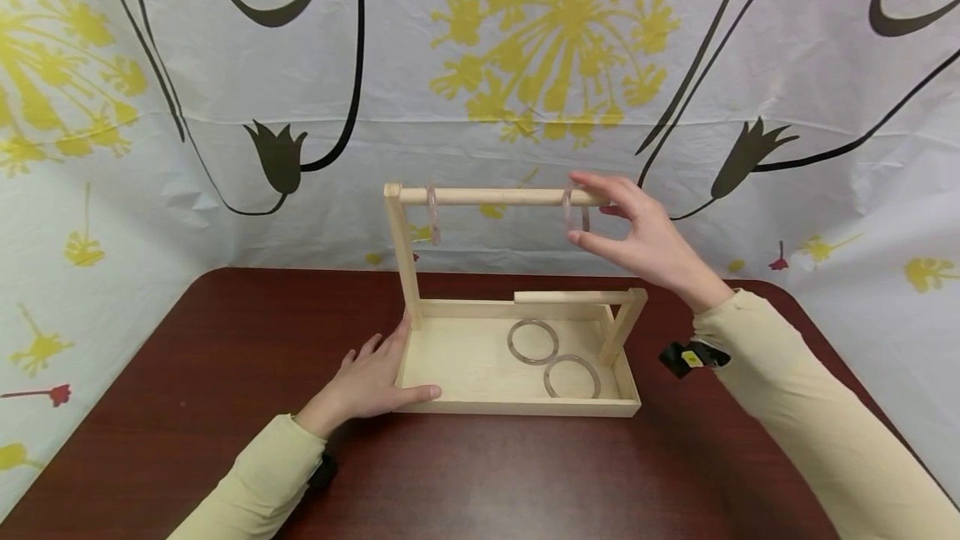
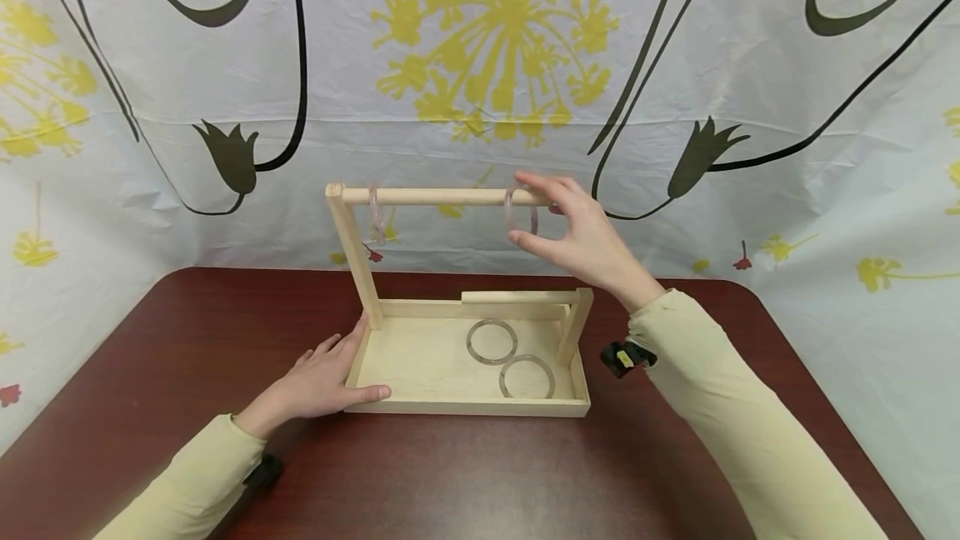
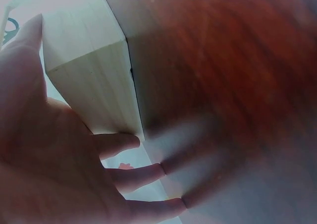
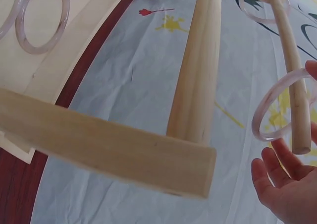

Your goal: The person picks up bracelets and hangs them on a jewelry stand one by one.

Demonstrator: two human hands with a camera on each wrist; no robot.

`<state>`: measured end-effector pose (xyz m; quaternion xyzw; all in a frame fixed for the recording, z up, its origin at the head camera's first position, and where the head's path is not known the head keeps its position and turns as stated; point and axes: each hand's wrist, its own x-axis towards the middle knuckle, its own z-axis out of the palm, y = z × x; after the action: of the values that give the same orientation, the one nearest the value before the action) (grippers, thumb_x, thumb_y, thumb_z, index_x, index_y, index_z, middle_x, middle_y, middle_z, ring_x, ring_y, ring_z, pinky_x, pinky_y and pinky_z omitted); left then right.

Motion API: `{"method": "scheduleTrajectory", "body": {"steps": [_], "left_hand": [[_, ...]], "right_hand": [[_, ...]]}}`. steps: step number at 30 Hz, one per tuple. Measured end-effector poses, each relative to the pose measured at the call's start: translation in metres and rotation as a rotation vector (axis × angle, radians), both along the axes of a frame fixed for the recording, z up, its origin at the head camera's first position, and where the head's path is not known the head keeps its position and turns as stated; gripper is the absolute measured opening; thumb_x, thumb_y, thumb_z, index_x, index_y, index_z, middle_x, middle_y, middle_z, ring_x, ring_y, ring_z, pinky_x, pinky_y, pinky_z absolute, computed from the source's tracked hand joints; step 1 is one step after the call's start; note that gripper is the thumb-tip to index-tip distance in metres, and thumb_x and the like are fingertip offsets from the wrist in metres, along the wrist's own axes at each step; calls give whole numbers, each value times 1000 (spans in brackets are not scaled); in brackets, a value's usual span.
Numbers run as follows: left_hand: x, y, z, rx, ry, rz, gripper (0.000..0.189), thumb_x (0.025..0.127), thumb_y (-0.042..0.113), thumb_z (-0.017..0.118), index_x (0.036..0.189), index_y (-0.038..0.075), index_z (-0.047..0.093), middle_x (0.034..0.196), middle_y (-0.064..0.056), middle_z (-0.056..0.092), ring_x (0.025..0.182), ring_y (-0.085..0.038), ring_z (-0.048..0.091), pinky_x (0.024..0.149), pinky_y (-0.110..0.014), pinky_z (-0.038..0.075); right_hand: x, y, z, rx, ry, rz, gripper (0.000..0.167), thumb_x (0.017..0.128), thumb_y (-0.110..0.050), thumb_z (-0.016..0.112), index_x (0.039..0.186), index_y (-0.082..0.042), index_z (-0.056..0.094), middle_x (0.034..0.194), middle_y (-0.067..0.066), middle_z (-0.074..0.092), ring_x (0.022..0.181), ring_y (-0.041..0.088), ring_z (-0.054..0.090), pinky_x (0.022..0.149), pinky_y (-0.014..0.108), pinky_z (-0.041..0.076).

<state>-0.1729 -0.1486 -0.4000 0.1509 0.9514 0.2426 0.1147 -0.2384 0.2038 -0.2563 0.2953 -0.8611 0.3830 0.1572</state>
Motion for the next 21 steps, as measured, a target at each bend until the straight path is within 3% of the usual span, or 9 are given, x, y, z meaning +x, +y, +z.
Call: {"method": "scheduleTrajectory", "body": {"steps": [4, 10, 21], "left_hand": [[0, 0, 0, 3, 2, -1, 115, 80, 67, 64, 156, 10, 0, 154, -18, 28, 136, -50, 23, 100, -72, 16], [0, 0, 0, 2, 8, -4, 115, 80, 67, 64, 156, 9, 0, 154, -18, 28, 136, -50, 23, 100, -72, 17], [0, -1, -1, -4, 4, -6, 114, 80, 67, 63, 156, 9, 0, 154, -18, 27, 136, -50, 23, 100, -71, 17]], "right_hand": [[-2, -2, 0, 20, -12, -10, 66, 83, -14, 77, 143, -19, 50, 132, 4, 54, 118, 23, 50, 100, 42, 36], [-3, -5, 0, 48, -24, -27, 65, 84, -21, 77, 143, -21, 50, 134, 3, 53, 121, 28, 49, 100, 52, 33], [-7, -9, 3, 126, 56, -35, 64, 82, -24, 77, 141, -18, 53, 130, 9, 53, 119, 29, 49, 97, 56, 34]]}}
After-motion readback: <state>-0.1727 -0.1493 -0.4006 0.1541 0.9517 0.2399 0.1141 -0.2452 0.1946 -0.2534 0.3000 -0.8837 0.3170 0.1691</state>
